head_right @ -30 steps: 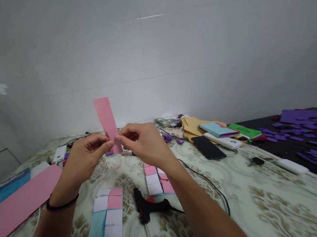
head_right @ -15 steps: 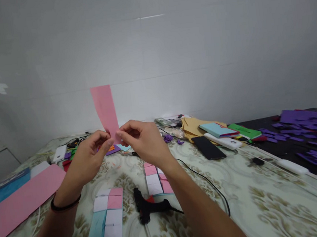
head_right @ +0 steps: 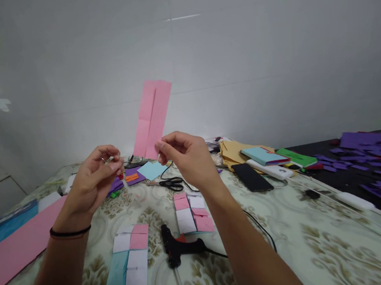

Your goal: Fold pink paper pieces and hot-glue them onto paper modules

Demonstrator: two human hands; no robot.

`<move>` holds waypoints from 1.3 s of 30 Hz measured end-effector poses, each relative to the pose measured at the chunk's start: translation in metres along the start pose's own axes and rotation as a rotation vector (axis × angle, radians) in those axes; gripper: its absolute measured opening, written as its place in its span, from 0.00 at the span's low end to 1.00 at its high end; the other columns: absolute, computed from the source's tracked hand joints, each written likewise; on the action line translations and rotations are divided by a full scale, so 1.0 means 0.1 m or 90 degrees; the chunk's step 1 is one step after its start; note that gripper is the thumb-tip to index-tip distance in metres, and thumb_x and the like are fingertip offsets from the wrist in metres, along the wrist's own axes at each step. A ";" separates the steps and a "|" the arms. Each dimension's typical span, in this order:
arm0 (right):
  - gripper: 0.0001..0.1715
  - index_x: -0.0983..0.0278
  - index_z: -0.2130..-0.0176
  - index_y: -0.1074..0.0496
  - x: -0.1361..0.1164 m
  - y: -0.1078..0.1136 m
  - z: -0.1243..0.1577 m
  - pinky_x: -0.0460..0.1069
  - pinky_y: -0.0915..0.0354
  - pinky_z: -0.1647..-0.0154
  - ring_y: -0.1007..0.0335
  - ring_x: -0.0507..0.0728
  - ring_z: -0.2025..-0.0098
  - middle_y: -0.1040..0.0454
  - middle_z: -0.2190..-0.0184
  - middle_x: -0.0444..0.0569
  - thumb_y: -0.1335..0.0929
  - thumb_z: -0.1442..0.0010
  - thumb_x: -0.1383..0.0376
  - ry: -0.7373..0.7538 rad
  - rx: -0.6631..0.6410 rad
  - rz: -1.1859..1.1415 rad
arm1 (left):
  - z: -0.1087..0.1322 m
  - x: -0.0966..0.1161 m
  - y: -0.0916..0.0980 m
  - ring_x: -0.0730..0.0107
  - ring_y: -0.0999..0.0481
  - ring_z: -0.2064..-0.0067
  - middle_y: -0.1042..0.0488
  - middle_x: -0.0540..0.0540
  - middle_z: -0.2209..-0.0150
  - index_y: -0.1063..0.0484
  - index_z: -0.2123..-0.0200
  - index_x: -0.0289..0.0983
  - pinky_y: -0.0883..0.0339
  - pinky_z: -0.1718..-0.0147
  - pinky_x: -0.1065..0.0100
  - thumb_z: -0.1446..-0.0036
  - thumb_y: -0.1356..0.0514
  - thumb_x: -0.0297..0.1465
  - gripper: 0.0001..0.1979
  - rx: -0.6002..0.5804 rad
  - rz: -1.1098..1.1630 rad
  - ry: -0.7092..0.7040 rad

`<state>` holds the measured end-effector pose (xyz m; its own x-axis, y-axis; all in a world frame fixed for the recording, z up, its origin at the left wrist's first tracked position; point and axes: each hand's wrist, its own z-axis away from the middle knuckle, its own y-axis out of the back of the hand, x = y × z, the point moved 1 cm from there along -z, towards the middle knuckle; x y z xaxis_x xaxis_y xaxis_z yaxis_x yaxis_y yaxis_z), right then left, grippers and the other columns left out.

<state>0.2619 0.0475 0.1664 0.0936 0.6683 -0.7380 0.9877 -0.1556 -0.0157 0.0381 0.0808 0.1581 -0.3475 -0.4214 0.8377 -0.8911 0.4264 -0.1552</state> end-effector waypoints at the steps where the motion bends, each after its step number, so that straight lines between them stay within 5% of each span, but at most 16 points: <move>1: 0.12 0.63 0.70 0.23 0.00 0.00 0.00 0.49 0.27 0.69 0.27 0.52 0.75 0.24 0.79 0.44 0.24 0.40 0.59 -0.001 0.002 0.000 | 0.01 0.01 0.00 0.74 0.32 0.65 0.31 0.49 0.62 0.24 0.58 0.38 0.34 0.65 0.73 0.47 0.29 0.26 0.13 -0.016 0.021 0.005; 15: 0.09 0.63 0.70 0.22 -0.03 0.02 0.01 0.49 0.29 0.68 0.27 0.51 0.75 0.23 0.79 0.43 0.25 0.40 0.61 0.009 -0.006 -0.027 | 0.04 0.11 -0.03 0.75 0.37 0.64 0.40 0.51 0.63 0.32 0.65 0.39 0.34 0.67 0.76 0.55 0.29 0.19 0.19 -0.074 0.098 -0.030; 23: 0.11 0.64 0.71 0.23 -0.01 0.01 0.00 0.47 0.31 0.69 0.28 0.50 0.74 0.23 0.78 0.43 0.25 0.40 0.61 -0.015 -0.081 -0.017 | -0.25 -0.37 0.36 0.63 0.25 0.54 0.28 0.45 0.56 0.26 0.64 0.38 0.27 0.58 0.67 0.59 0.30 0.26 0.16 -0.010 -0.240 -0.015; 27: 0.14 0.64 0.71 0.24 0.03 0.00 -0.01 0.48 0.32 0.67 0.28 0.51 0.73 0.24 0.77 0.43 0.26 0.39 0.58 -0.041 -0.142 0.016 | -0.31 -0.51 0.49 0.66 0.22 0.68 0.24 0.45 0.64 0.25 0.69 0.35 0.31 0.71 0.69 0.55 0.32 0.25 0.08 0.068 -0.288 0.021; 30: 0.14 0.63 0.70 0.24 0.06 0.01 -0.02 0.48 0.33 0.67 0.29 0.51 0.73 0.25 0.77 0.43 0.26 0.38 0.57 -0.037 -0.149 0.027 | -0.27 -0.41 0.47 0.70 0.25 0.73 0.24 0.47 0.72 0.24 0.63 0.34 0.33 0.75 0.72 0.50 0.31 0.28 0.10 0.076 -0.256 0.026; 33: 0.13 0.64 0.70 0.26 0.10 0.02 -0.03 0.48 0.32 0.66 0.29 0.50 0.72 0.25 0.76 0.42 0.27 0.37 0.58 -0.029 -0.129 0.024 | -0.18 -0.20 0.37 0.71 0.23 0.66 0.22 0.47 0.66 0.24 0.57 0.37 0.29 0.70 0.74 0.48 0.30 0.32 0.14 0.055 -0.184 0.003; 39: 0.12 0.62 0.68 0.32 0.16 -0.08 0.00 0.46 0.30 0.71 0.28 0.50 0.74 0.26 0.76 0.39 0.25 0.40 0.64 -0.021 -0.114 -0.036 | 0.00 0.14 0.08 0.78 0.24 0.65 0.27 0.46 0.56 0.20 0.58 0.37 0.37 0.84 0.86 0.52 0.27 0.22 0.16 -0.030 0.149 -0.031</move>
<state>0.2552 0.0592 0.1545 0.0365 0.6472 -0.7614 0.9981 0.0148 0.0604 0.0261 0.0783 0.1680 -0.5575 -0.3439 0.7556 -0.7703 0.5536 -0.3165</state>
